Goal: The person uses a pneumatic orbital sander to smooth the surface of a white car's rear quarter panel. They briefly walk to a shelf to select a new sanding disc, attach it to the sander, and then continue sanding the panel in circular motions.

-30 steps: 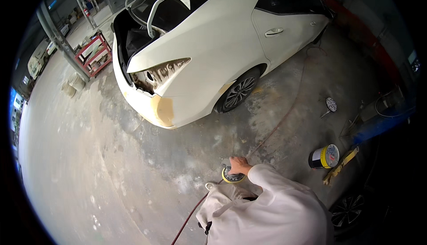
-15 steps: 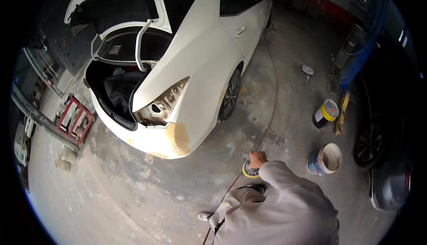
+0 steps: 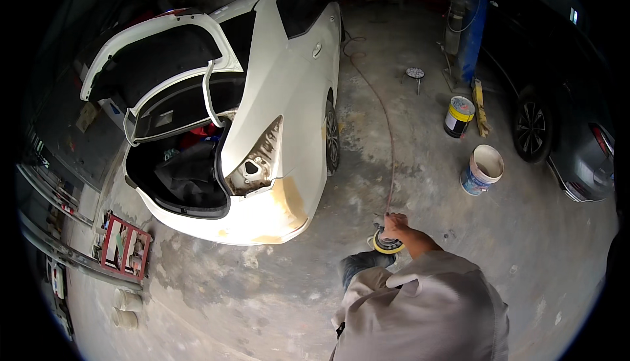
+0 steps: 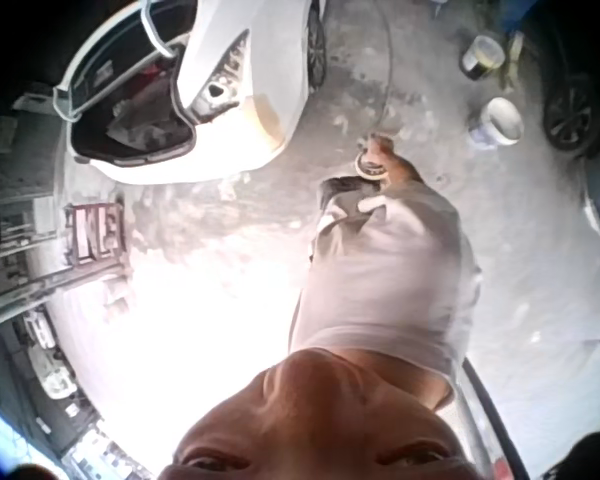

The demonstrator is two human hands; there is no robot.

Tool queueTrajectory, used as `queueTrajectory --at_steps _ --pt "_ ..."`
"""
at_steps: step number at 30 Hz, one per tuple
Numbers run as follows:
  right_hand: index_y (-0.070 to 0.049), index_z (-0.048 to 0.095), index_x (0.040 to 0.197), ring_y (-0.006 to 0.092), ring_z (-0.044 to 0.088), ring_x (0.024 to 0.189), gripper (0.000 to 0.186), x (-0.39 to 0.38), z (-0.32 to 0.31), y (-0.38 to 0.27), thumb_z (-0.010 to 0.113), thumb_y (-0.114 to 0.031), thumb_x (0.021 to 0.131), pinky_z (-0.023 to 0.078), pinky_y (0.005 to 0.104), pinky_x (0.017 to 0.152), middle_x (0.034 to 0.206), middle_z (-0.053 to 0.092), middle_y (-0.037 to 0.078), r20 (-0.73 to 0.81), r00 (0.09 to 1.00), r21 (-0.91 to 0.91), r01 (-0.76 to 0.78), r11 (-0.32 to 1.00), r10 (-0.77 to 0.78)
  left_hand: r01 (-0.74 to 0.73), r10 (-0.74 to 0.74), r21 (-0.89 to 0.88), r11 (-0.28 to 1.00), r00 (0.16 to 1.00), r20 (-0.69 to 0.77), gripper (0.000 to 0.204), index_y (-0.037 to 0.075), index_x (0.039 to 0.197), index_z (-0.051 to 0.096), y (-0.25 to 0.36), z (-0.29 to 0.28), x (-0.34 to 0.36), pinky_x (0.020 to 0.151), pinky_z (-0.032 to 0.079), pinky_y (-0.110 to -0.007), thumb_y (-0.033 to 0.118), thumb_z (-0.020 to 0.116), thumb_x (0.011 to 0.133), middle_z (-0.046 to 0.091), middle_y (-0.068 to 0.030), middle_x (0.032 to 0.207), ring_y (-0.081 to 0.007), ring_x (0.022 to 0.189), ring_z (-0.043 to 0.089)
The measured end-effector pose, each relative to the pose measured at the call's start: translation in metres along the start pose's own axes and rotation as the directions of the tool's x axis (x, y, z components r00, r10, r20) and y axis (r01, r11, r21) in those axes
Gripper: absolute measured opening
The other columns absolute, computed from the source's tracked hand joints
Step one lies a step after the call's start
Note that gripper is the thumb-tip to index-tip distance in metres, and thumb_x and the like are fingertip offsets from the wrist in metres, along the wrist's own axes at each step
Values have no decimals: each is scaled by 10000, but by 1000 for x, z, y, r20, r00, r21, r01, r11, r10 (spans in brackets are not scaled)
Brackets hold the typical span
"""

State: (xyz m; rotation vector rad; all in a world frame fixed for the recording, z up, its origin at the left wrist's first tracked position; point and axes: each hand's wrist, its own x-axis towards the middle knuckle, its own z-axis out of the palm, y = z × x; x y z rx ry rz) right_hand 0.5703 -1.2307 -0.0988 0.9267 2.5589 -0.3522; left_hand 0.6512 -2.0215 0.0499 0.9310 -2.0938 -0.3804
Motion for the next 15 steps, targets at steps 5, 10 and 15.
queueTrajectory --at_steps 5,10,15 --pt "-43 635 1234 290 693 1086 752 6 32 -44 841 -474 653 552 392 917 1153 714 148 -27 997 -33 76 997 -77 33 -33 23 999 999 -6 279 -32 926 529 -10 -6 30 732 473 -394 223 608 1007 512 -82 766 -232 681 488" --pt "-56 631 1221 300 694 1083 755 13 39 -108 838 -485 634 556 402 914 1139 709 158 50 974 -59 222 973 -219 105 -101 77 991 993 -54 288 -49 984 531 -28 -35 46 713 469 -383 233 580 1018 534 -91 796 -234 690 501" --pt "-41 608 1234 310 692 1086 772 23 45 -168 824 -479 636 560 410 908 1142 702 168 101 906 -127 421 898 -410 203 -185 147 968 975 -126 308 -66 1041 533 -54 -72 59 694 466 -372 242 552 1030 556 -100 827 -236 698 514"
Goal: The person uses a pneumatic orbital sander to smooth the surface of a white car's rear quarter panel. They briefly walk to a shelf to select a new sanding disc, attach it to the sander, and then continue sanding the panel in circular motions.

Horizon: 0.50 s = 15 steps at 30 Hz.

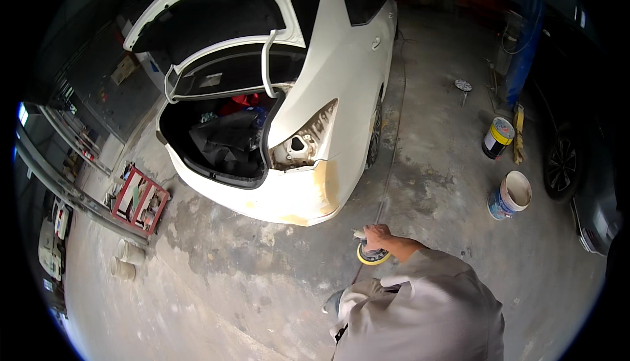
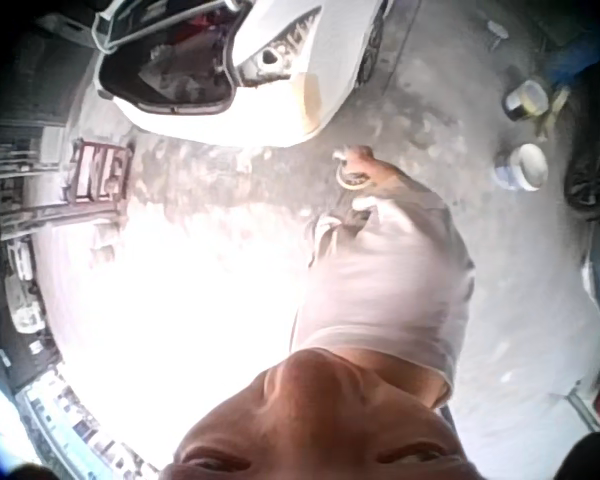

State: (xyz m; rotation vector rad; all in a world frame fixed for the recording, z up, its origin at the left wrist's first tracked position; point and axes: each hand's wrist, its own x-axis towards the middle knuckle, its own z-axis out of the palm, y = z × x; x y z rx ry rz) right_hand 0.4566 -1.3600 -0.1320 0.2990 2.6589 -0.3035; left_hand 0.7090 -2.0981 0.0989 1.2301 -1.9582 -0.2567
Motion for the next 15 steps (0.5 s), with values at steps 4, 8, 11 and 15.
queueTrajectory --at_steps 4,8,11,15 --pt "-31 589 1208 367 669 1090 745 18 -22 -62 818 -465 648 538 464 927 1144 677 201 -16 966 -52 259 965 -260 118 -113 41 992 988 -106 332 -79 1087 535 -57 -41 27 679 463 -363 249 530 1039 574 -107 851 -238 706 524" --pt "-74 599 1136 363 663 1027 650 25 -46 -149 823 -434 643 524 482 883 1092 664 158 -45 882 1 470 883 -469 286 -264 102 953 946 -188 361 -93 1133 536 -146 -108 25 664 461 -354 257 507 1048 591 -114 875 -240 713 535" --pt "-84 600 1139 338 667 988 644 40 -64 -233 830 -422 642 526 459 854 1076 661 133 -46 801 173 595 785 -597 344 -334 87 935 936 -111 385 -103 1167 538 -143 -132 12 653 458 -348 262 490 1055 604 -119 894 -241 718 542" --pt "-82 596 1198 322 668 998 663 53 -81 -346 836 -391 663 537 429 848 1102 662 124 -38 627 310 748 587 -778 4 5 -47 999 981 193 404 -39 1254 518 -74 9 -56 591 368 -303 308 496 1050 465 16 753 -126 668 439"
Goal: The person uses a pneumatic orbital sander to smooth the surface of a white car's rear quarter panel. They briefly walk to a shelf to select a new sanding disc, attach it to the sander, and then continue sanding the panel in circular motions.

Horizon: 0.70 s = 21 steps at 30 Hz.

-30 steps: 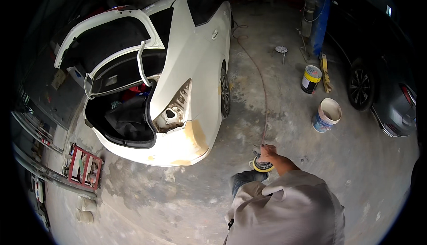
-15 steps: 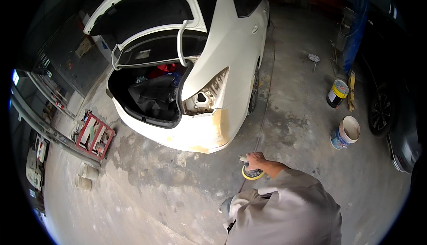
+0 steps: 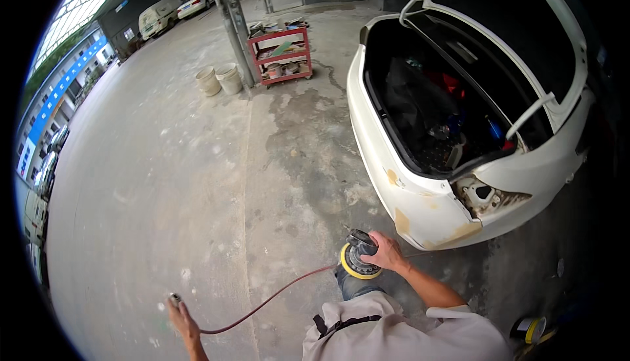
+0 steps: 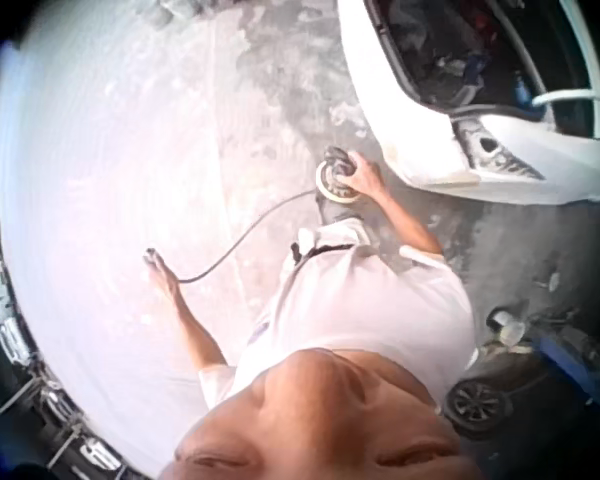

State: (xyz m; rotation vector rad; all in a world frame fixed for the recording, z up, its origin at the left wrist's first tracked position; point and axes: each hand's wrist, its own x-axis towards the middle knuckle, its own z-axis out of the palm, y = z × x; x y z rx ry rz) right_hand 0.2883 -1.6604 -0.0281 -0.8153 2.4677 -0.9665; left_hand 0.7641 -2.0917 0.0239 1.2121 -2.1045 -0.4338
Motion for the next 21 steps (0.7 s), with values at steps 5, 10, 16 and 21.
queueTrajectory --at_steps 5,10,16,21 --pt "-81 588 1233 304 666 1009 629 96 -35 -105 816 -296 687 544 392 870 1089 650 115 173 899 134 383 914 -402 99 63 -200 975 738 672 325 57 1217 624 209 132 25 672 518 -352 216 683 940 668 -159 832 -238 693 650" --pt "-71 610 1196 298 675 974 589 154 -93 -152 802 -258 672 547 375 855 1085 656 112 281 761 305 506 807 -584 -5 338 -433 901 634 695 361 75 1236 633 302 194 80 716 535 -366 236 704 921 700 -153 922 -306 796 697" --pt "-53 613 1155 291 671 928 565 186 -129 -159 780 -215 640 537 364 796 1019 650 105 334 751 345 465 815 -570 -63 476 -504 861 445 758 378 108 1246 630 333 218 131 684 517 -390 335 675 947 686 -141 873 -315 753 678" --pt "-63 618 1146 296 669 904 561 180 -146 -180 794 -207 632 533 362 774 1002 655 89 348 723 235 549 802 -597 -311 581 -519 796 154 799 397 86 1211 611 353 222 154 624 513 -404 400 647 971 690 -159 817 -344 684 679"
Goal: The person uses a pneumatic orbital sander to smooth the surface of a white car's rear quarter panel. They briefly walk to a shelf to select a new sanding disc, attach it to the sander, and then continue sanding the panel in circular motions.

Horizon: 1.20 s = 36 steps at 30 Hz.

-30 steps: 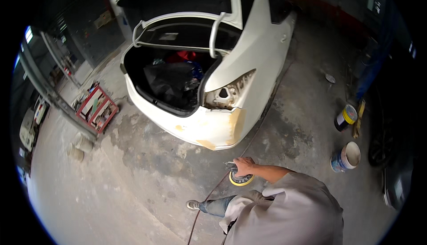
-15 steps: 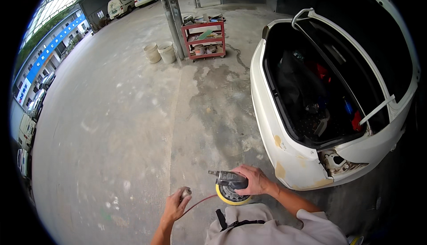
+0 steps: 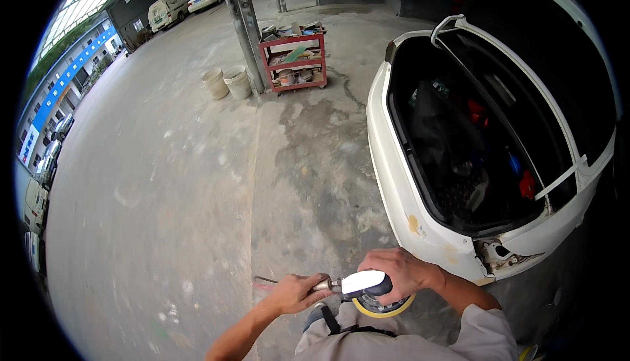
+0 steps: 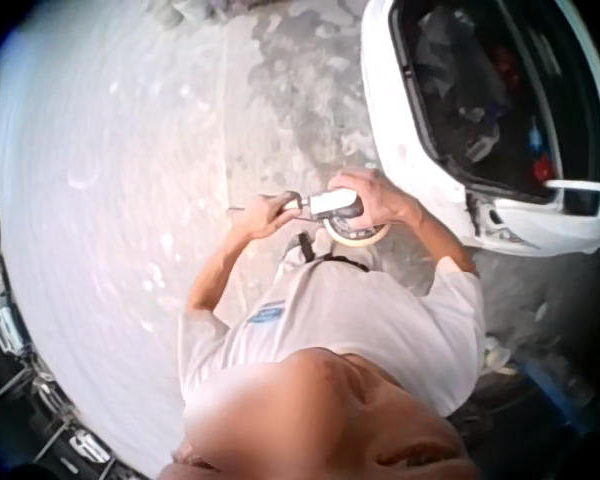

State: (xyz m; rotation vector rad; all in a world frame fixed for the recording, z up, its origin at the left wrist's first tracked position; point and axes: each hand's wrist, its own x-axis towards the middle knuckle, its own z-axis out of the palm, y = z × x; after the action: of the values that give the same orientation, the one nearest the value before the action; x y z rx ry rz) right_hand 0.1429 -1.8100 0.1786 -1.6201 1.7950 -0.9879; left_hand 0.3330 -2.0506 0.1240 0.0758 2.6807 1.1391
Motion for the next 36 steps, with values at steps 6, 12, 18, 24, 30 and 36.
queueTrajectory --at_steps 6,12,18,24,30,36 --pt "-72 583 1186 249 680 836 605 -16 34 -47 869 -250 683 548 342 732 971 666 89 -208 978 -7 15 1000 -16 -2 37 -173 985 979 200 431 61 1209 606 22 -35 -35 606 473 -426 446 561 1020 630 -160 700 -355 636 641" --pt "-96 576 1148 248 660 742 575 -23 84 -113 879 -246 682 547 349 620 996 653 76 -246 904 -230 296 927 -349 81 73 -356 931 914 399 454 21 1150 610 46 -58 -102 645 450 -401 453 513 1049 580 -177 702 -291 648 577" --pt "-120 569 1176 231 628 685 600 -32 123 -166 878 -304 695 532 347 576 992 629 71 -180 877 -333 371 867 -444 226 120 -533 815 835 537 454 20 1086 636 43 -44 -156 641 439 -392 458 526 1045 596 -173 724 -279 660 577" --pt "-122 567 1152 223 638 689 575 -57 151 -190 883 -269 695 526 338 565 977 641 59 -342 884 -316 213 924 -320 -138 254 -288 948 872 418 370 31 1110 626 57 -43 -157 561 423 -376 389 577 1032 549 -125 686 -239 596 543" --pt "-73 533 1217 300 676 850 634 -108 180 -183 827 -197 669 542 374 737 949 655 101 -486 866 5 -128 992 115 -113 214 -240 964 865 453 340 13 1069 614 67 7 -134 521 422 -335 350 578 1036 519 -69 563 -169 497 498" --pt "-79 441 1333 294 687 947 803 -235 249 -165 865 -265 677 521 381 837 1018 689 148 -494 634 376 -462 803 595 -375 479 -299 877 709 517 526 41 1293 572 63 159 -89 699 507 -374 356 743 908 681 -139 971 -298 821 651"
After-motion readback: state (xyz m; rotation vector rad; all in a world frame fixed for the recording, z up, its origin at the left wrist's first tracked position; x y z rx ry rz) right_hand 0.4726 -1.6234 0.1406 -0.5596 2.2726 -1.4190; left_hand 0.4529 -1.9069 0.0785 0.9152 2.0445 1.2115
